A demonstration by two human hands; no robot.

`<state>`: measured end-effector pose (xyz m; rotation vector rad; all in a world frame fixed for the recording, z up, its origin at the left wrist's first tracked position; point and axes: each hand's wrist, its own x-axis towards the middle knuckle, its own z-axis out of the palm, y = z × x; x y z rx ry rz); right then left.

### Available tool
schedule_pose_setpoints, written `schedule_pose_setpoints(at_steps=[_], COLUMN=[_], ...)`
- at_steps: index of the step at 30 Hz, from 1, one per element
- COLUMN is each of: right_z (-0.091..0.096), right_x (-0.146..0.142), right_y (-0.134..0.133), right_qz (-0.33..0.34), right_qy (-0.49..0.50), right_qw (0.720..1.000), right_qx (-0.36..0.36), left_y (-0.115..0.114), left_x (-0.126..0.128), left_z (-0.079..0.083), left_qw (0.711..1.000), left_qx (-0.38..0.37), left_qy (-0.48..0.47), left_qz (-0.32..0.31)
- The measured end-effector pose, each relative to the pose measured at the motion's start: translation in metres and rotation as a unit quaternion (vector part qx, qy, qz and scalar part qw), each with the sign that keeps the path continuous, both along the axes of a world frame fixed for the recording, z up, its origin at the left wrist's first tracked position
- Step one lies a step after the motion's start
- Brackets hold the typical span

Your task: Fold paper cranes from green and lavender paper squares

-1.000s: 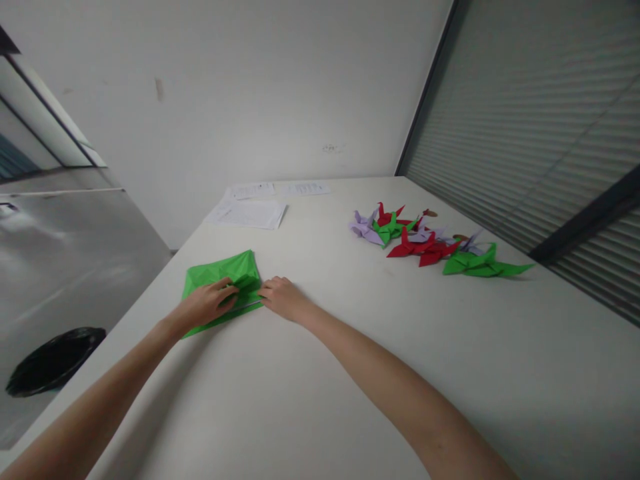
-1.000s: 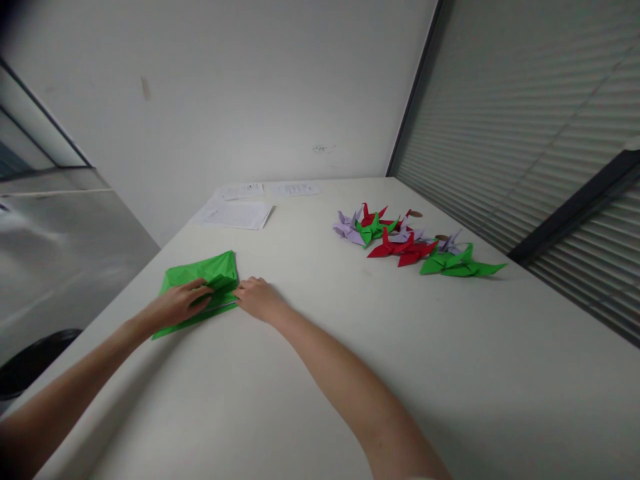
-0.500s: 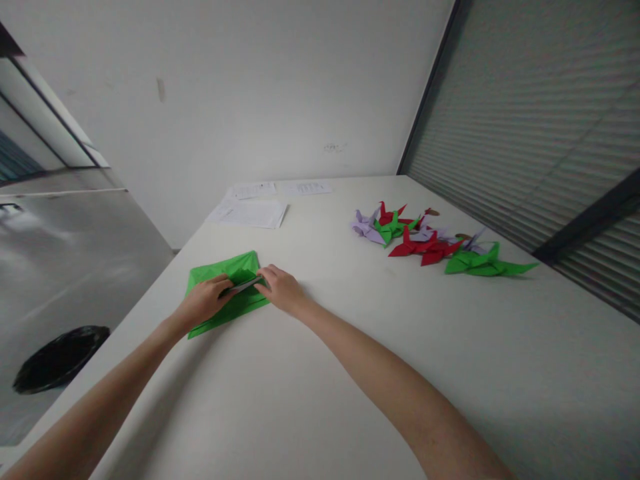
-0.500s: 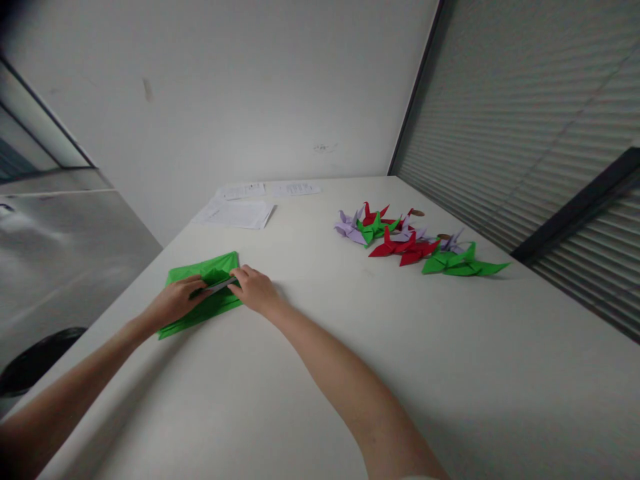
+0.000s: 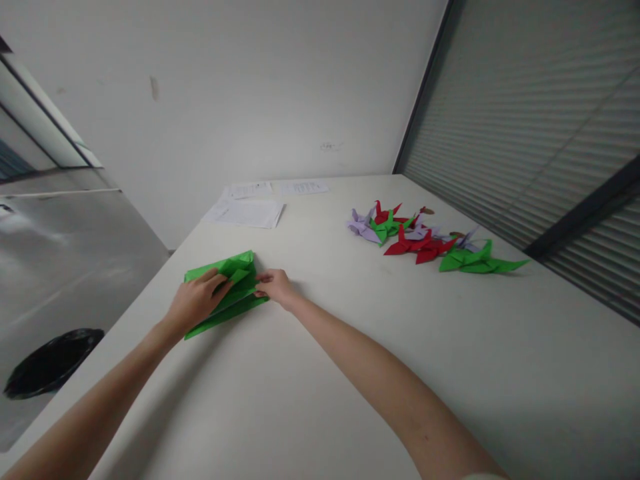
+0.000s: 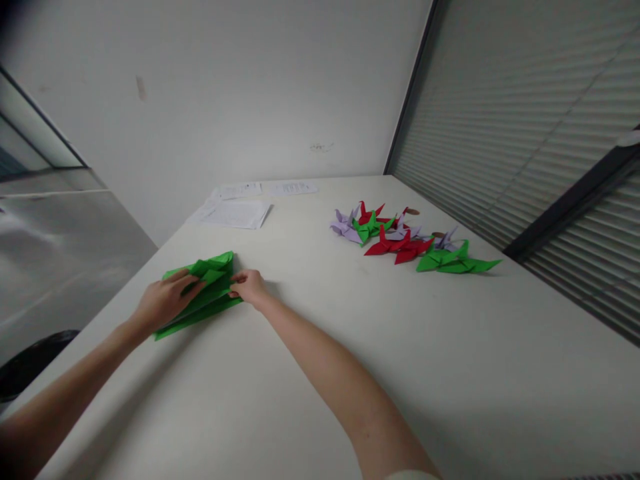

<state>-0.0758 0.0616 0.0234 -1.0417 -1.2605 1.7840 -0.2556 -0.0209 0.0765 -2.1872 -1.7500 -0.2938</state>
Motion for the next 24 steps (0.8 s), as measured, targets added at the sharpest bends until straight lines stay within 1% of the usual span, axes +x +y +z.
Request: schedule_pose_setpoints(at_steps=[2,7,10,14,16,20,24], right_z=[-0.001,-0.003,-0.003,-0.004,-0.005,-0.005,-0.001], right_x=[0.002,0.007,0.013,0.024,0.030,0.043,0.063], right_y=[-0.001,0.001,0.001,0.002,0.004,0.012,0.021], right_qz=[-0.011,-0.053,-0.065,-0.062,-0.066,-0.092,-0.117], right_qy=[-0.003,-0.062,-0.077,-0.069,-0.076,-0.105,-0.166], right_qw=[1.000,0.992,0.988,0.989,0.987,0.976,0.957], right_qx=[0.020,0.096,0.121,0.116,0.125,0.168,0.207], left_y=[0.000,0.004,0.006,0.010,0.011,0.011,0.011], left_x=[0.005,0.017,0.020,0.021,0.021,0.024,0.023], left_z=[-0.002,-0.012,-0.018,-0.025,-0.027,-0.024,-0.020], left_qw=[1.000,0.997,0.995,0.995,0.994,0.995,0.996], left_qx=[0.000,-0.028,-0.045,-0.058,-0.062,-0.067,-0.061], left_qy=[0.005,0.019,0.034,0.017,0.001,0.000,0.039], left_qz=[0.001,-0.062,-0.076,-0.083,-0.087,-0.076,-0.042])
